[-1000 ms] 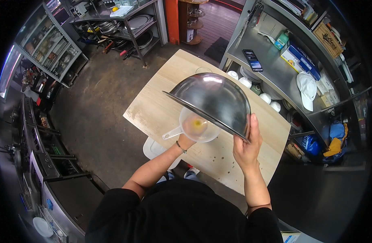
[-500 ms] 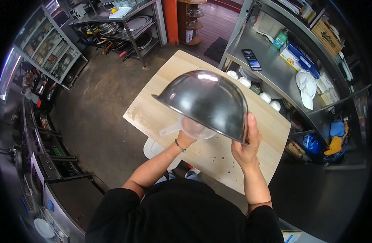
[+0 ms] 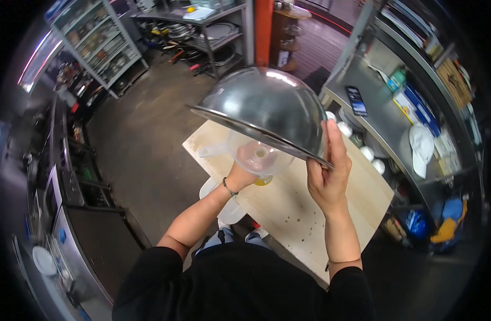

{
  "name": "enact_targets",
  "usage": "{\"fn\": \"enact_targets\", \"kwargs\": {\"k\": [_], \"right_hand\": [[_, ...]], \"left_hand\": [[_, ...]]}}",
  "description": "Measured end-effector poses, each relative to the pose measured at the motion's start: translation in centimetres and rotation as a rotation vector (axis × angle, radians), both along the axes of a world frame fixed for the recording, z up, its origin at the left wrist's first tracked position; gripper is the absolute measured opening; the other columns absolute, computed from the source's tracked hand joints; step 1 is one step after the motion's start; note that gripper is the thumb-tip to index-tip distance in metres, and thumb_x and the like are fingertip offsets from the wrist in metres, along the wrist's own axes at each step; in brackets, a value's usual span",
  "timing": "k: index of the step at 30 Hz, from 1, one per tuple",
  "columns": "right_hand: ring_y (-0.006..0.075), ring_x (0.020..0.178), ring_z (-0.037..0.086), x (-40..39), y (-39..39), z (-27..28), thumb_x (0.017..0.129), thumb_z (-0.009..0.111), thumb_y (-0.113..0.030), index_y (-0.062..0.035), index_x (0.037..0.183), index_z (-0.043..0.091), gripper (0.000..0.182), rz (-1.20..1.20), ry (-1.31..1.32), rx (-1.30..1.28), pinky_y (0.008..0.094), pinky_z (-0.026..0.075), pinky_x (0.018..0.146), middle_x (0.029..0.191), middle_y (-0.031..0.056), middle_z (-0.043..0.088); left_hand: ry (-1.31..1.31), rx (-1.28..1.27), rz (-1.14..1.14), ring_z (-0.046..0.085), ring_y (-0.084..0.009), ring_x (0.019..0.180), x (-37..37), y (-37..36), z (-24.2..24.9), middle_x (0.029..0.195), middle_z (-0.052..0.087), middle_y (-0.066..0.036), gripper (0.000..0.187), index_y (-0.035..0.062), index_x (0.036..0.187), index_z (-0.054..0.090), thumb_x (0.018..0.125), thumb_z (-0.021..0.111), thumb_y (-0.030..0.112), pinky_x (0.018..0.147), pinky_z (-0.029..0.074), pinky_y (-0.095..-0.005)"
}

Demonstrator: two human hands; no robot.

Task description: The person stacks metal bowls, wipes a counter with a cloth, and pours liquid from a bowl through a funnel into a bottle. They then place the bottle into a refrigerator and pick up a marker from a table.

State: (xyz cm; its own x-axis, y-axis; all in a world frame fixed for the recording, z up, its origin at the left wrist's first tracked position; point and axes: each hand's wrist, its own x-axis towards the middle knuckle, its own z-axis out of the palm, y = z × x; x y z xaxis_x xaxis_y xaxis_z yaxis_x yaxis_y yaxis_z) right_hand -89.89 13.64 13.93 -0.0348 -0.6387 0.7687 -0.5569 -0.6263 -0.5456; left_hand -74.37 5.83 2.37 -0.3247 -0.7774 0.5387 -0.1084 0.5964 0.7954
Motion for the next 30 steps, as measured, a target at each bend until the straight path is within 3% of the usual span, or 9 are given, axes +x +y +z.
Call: {"fn": "enact_targets", "kwargs": {"k": [8,10,12,14,17,21,25,27,30], "right_hand": [[0.0173,0.105,0.051,5.8,-1.3,0.3,0.075,0.043,0.014,0.0022,0.134,0.026,0.063,0.212,-0.067,-0.029,0.0210,0.039,0.083,0.125,0.0174,0.047],[0.0274,0.094,0.061,8.5,-1.2,1.9,0.074,0.054,0.014,-0.0009,0.124,0.041,0.054,0.260,-0.092,0.013,0.0300,0.048,0.076,0.108,0.0232,0.057],[0.0264,0.092,0.061,11.4,-1.0,1.9,0.074,0.054,0.014,-0.0009,0.124,0.041,0.054,0.289,-0.094,-0.048,0.0289,0.048,0.074,0.108,0.0233,0.057],[0.0234,0.084,0.063,15.2,-0.8,2.8,0.075,0.054,0.014,-0.0005,0.124,0.041,0.053,0.257,-0.089,-0.201,0.0269,0.048,0.070,0.109,0.0226,0.057],[0.0226,0.082,0.063,20.6,0.2,3.6,0.074,0.055,0.014,-0.0016,0.124,0.041,0.055,0.415,-0.032,-0.035,0.0254,0.048,0.068,0.110,0.0217,0.057],[0.0202,0.084,0.063,30.4,2.2,3.4,0.073,0.057,0.014,-0.0039,0.126,0.041,0.058,0.509,-0.067,-0.111,0.0218,0.047,0.064,0.111,0.0207,0.057],[0.0229,0.091,0.061,40.5,4.4,2.4,0.073,0.051,0.013,-0.0007,0.128,0.037,0.059,0.626,-0.142,-0.043,0.0244,0.046,0.075,0.115,0.0207,0.054],[0.0219,0.094,0.059,45.3,5.5,2.7,0.072,0.047,0.014,0.0001,0.129,0.035,0.060,0.725,-0.147,-0.092,0.0247,0.045,0.078,0.116,0.0206,0.054],[0.0157,0.092,0.057,51.9,7.2,2.8,0.072,0.043,0.015,0.0016,0.130,0.032,0.061,0.831,-0.091,-0.150,0.0214,0.045,0.072,0.114,0.0193,0.055]], "left_hand": [[0.048,0.089,0.166,0.056,-0.0181,0.062,7.4,3.7,2.4,0.072,0.059,-0.009,0.014,0.0019,0.081,0.057,0.073,0.066,0.007,0.061,0.045,-0.0277],[0.033,0.055,0.211,0.057,-0.0183,0.064,10.0,4.5,2.5,0.073,0.060,-0.009,0.014,0.0020,0.081,0.057,0.072,0.067,0.006,0.061,0.045,-0.0280],[-0.007,0.009,0.283,0.058,-0.0187,0.065,13.0,5.3,2.6,0.074,0.060,-0.009,0.014,0.0019,0.082,0.057,0.072,0.066,0.005,0.063,0.046,-0.0287],[0.025,0.004,0.318,0.058,-0.0190,0.067,16.4,6.4,3.3,0.074,0.060,-0.009,0.014,0.0020,0.083,0.057,0.072,0.066,0.005,0.063,0.046,-0.0291],[0.052,0.040,0.384,0.058,-0.0161,0.072,22.7,9.1,3.2,0.078,0.061,-0.007,0.016,0.0023,0.085,0.058,0.071,0.066,0.004,0.066,0.046,-0.0283],[0.052,0.000,0.450,0.057,-0.0123,0.073,32.5,12.9,3.3,0.081,0.061,-0.005,0.017,0.0025,0.086,0.058,0.071,0.067,0.005,0.067,0.045,-0.0264],[-0.099,-0.132,0.573,0.055,-0.0115,0.072,42.4,17.6,3.3,0.079,0.060,-0.004,0.016,0.0025,0.084,0.058,0.071,0.067,0.006,0.066,0.045,-0.0261],[0.069,0.127,0.623,0.055,-0.0113,0.071,46.4,20.6,3.9,0.077,0.060,-0.004,0.015,0.0025,0.083,0.058,0.071,0.067,0.006,0.065,0.044,-0.0258],[0.113,0.105,0.795,0.055,-0.0114,0.071,51.3,24.7,3.8,0.076,0.059,-0.004,0.014,0.0029,0.082,0.058,0.071,0.066,0.006,0.065,0.044,-0.0257]]}}
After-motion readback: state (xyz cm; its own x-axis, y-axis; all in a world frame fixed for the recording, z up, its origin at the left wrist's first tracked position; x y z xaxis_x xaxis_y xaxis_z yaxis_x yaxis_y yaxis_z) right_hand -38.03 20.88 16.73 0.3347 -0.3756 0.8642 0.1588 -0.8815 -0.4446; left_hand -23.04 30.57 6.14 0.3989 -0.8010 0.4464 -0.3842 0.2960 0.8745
